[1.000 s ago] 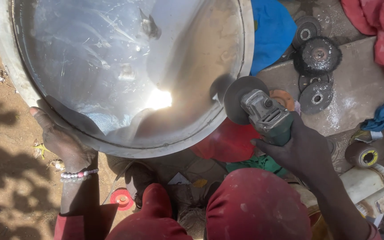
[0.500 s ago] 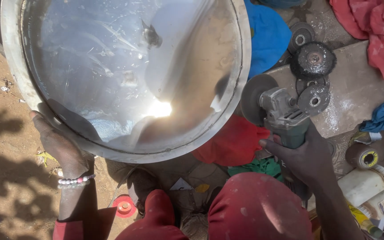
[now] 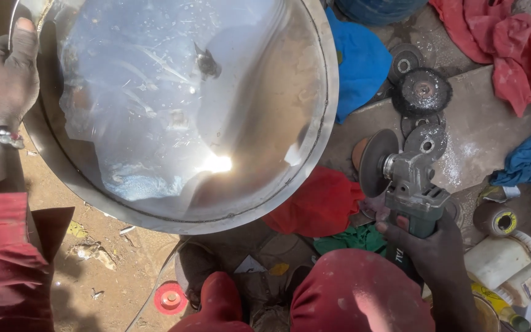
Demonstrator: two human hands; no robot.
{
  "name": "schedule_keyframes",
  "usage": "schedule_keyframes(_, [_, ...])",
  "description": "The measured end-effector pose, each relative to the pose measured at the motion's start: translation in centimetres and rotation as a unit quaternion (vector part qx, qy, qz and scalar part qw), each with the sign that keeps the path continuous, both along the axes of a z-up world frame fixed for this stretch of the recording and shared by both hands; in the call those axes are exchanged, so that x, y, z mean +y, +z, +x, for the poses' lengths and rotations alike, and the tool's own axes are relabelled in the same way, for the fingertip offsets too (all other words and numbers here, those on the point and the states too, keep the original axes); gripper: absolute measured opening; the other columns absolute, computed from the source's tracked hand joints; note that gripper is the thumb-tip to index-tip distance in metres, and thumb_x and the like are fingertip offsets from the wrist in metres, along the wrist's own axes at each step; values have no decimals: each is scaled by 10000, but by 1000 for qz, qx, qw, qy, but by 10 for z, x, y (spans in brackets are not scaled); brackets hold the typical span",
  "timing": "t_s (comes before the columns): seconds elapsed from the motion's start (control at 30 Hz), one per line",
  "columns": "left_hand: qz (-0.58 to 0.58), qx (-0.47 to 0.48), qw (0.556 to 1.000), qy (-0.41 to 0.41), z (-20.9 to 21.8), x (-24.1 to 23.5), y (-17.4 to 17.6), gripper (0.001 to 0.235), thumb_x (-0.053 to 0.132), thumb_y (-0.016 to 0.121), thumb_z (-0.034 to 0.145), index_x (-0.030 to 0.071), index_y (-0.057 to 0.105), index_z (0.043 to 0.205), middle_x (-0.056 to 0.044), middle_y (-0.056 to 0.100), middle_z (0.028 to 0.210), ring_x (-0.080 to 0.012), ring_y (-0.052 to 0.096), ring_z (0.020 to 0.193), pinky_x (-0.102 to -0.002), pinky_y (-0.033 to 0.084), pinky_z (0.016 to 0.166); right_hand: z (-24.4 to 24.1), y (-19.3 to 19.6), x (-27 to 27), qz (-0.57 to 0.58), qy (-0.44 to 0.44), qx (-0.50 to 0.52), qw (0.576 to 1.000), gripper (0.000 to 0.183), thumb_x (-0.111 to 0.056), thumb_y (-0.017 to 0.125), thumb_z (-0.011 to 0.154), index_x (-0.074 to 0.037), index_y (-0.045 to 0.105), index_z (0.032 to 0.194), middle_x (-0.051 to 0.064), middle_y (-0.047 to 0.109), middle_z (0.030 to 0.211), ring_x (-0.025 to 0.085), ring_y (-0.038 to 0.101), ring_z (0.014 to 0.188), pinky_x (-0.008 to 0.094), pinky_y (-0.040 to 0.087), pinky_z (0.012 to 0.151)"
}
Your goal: A person uses an angle grinder to smooth the edges of a large circular metal lid.
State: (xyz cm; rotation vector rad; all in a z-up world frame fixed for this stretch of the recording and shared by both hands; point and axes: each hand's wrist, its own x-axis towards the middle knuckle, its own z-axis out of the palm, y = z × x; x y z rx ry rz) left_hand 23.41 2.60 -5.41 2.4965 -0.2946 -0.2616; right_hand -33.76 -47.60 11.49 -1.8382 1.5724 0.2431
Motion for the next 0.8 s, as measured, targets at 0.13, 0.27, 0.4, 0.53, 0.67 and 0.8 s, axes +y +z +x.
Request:
schedule_keyframes(0.13, [34, 68, 997, 14, -2, -11, 22, 977, 875, 354, 1504, 153, 260, 853, -5, 257, 761, -227, 281, 684, -507, 198, 622, 4, 5, 12, 48, -36, -31, 998, 545, -128, 1052, 826, -29, 943, 1350, 161, 970, 1202, 320, 873, 1133, 517, 679, 985])
schedule_keyframes(0.27, [-84, 51, 994, 54, -33, 11, 2, 919, 787, 481, 1521, 214, 239, 845, 61, 242, 768, -129, 225, 698, -388, 170, 663, -2, -1, 13, 40, -55, -48, 997, 539, -78, 1092, 771, -41, 946, 1289, 124, 937, 1125, 240, 804, 1064, 459, 658, 921])
schedule_keyframes(0.4, [-115, 25, 971, 206, -106, 57, -34, 730, 849, 533, 1497, 234, 512, 1104, 83, 540, 1032, -93, 516, 947, -342, 435, 850, 5, 3, 12, 67, -87, -50, 993, 551, -65, 1045, 822, -47, 914, 1357, 139, 906, 1153, 283, 796, 1053, 475, 647, 924])
schedule_keyframes(0.53, [-151, 79, 907, 384, -174, 43, -13, 734, 879, 547, 1375, 317, 346, 948, 132, 389, 916, -97, 386, 889, -332, 413, 858, 10, -11, 4, 52, -53, -25, 997, 559, -177, 1028, 841, -46, 910, 1371, 165, 929, 1204, 311, 828, 1082, 513, 650, 921])
schedule_keyframes(0.67, [-419, 69, 845, 326, -179, 31, -2, 1174, 898, 561, 1081, 5, 506, 1841, -72, 575, 1914, -186, 551, 1775, -344, 420, 1486, 21, -16, -3, 20, 36, -38, 998, 624, -224, 1045, 816, -51, 921, 1402, 135, 939, 1280, 289, 841, 1223, 490, 656, 1058])
schedule_keyframes(0.8, [-275, 96, 872, 393, -184, 25, 8, 1077, 784, 505, 1239, -48, 334, 1901, -209, 295, 2024, -335, 320, 1889, -454, 263, 1532, 48, -2, -12, -10, 131, -26, 991, 798, -284, 1095, 738, -74, 836, 1463, 153, 927, 1301, 339, 856, 1226, 546, 659, 1002])
